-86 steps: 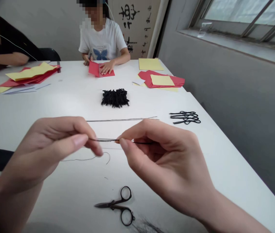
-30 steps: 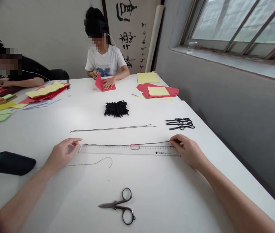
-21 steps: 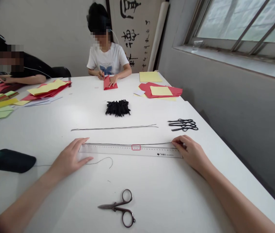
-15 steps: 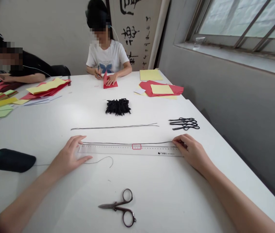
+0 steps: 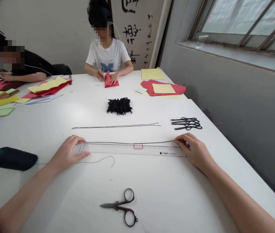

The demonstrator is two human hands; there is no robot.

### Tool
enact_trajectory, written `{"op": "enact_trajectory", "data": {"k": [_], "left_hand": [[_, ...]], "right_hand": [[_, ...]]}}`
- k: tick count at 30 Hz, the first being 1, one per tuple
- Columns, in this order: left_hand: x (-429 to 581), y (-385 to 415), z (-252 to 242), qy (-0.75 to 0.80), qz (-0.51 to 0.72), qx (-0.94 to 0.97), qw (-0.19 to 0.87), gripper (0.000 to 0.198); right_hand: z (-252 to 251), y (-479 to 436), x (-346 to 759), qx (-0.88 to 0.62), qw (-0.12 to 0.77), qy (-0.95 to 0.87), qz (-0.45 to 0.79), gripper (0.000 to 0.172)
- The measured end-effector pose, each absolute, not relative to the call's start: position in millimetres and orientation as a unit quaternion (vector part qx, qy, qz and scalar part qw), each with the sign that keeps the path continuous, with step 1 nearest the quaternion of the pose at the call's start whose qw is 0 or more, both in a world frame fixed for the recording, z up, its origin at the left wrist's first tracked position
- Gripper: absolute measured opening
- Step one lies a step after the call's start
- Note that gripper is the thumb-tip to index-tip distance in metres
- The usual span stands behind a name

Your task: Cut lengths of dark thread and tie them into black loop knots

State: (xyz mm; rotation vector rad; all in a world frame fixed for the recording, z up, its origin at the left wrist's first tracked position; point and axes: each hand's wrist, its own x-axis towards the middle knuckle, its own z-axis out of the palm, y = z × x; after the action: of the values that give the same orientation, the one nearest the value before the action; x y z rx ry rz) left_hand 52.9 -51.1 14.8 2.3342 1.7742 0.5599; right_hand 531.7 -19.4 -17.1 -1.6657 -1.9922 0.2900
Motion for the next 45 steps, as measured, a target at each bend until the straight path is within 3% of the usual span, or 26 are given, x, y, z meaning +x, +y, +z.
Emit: {"op": "enact_trajectory", "data": {"k": [14,25,35,45], "left_hand": [[47.2,-49.4,14.2,0.573,0.212,0.783,0.119,0.031],[40.6,-43.6,10.0,0.569,0.226,0.779,0.138,0.038],[36.1,-41.1,3.9,0.58,0.219,0.771,0.142,0.04],[37.1,-42.0,5.6,0.585,0.223,0.766,0.147,0.038]], "right_hand": [[-15.8,-19.4,537.8,-0.604,0.255,-0.746,0.12,0.028],[3.1,-25.1,545.5,-0.574,0.215,-0.777,0.147,0.035],[11.2,-30.4,550.5,-0.573,0.186,-0.776,0.185,0.022],[8.5,-29.2,554.2,-0.599,0.191,-0.749,0.208,0.023]]}}
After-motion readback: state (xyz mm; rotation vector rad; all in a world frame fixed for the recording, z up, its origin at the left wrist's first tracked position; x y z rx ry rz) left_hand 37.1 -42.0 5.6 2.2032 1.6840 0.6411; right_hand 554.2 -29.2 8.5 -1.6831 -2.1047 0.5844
